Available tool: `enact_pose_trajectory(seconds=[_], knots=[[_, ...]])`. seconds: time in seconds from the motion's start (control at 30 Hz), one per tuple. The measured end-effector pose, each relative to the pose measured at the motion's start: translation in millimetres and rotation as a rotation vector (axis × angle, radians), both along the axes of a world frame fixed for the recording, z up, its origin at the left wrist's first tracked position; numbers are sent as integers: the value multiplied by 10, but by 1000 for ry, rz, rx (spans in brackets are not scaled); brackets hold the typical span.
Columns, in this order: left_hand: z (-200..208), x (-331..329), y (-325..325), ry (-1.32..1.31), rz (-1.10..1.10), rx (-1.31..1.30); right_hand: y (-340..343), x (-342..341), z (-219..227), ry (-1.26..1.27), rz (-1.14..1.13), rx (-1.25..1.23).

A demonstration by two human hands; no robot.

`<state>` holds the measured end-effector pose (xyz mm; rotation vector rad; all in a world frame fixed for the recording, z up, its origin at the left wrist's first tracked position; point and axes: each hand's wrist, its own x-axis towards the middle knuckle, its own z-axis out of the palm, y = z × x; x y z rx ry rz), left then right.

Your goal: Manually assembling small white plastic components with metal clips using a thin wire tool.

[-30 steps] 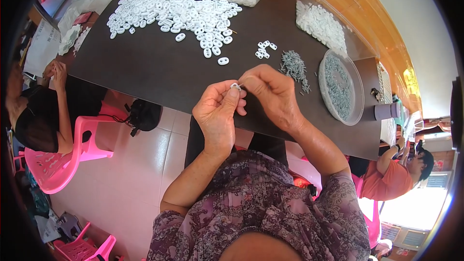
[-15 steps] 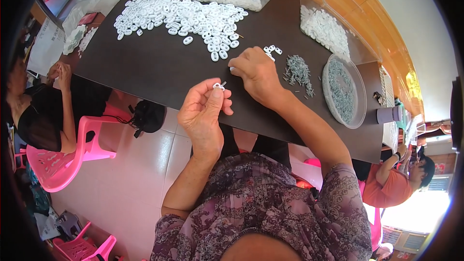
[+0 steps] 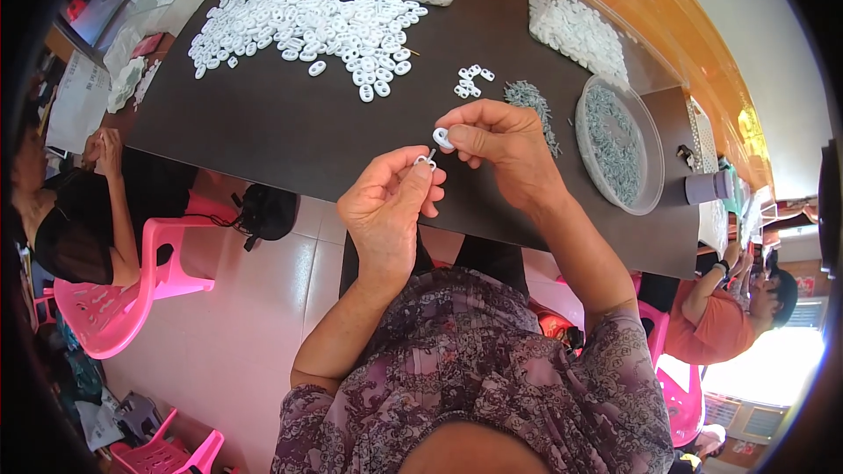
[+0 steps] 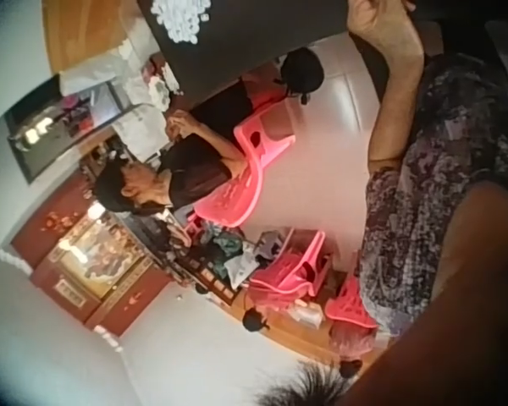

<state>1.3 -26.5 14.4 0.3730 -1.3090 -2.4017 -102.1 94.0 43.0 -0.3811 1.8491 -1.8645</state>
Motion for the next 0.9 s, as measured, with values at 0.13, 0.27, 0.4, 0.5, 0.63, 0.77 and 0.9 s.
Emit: enact_pose_trajectory(seconds=[0.13,0.27,0.4,0.5,0.63,0.77,0.9], knots=[[16,-5,53,-22,-18,-11,37,37,15,53,-17,-13],[23,-15,91,-42,-23,-22,75,56,37,100,4,22],[13,-24,114,-70,-25,-36,106,67,23,128,14,34],[4,-32,115,-79,-26,-45,99,68,4,147,13,26],[-21,-29,126,-73,-15,-71,76,98,-8,228,-1,18],[-9,-33,135,-91,-5,-89,50,127,-49,237,-35,10],[-14,-48,147,-48,14,-100,51,152,-62,398,-41,43]])
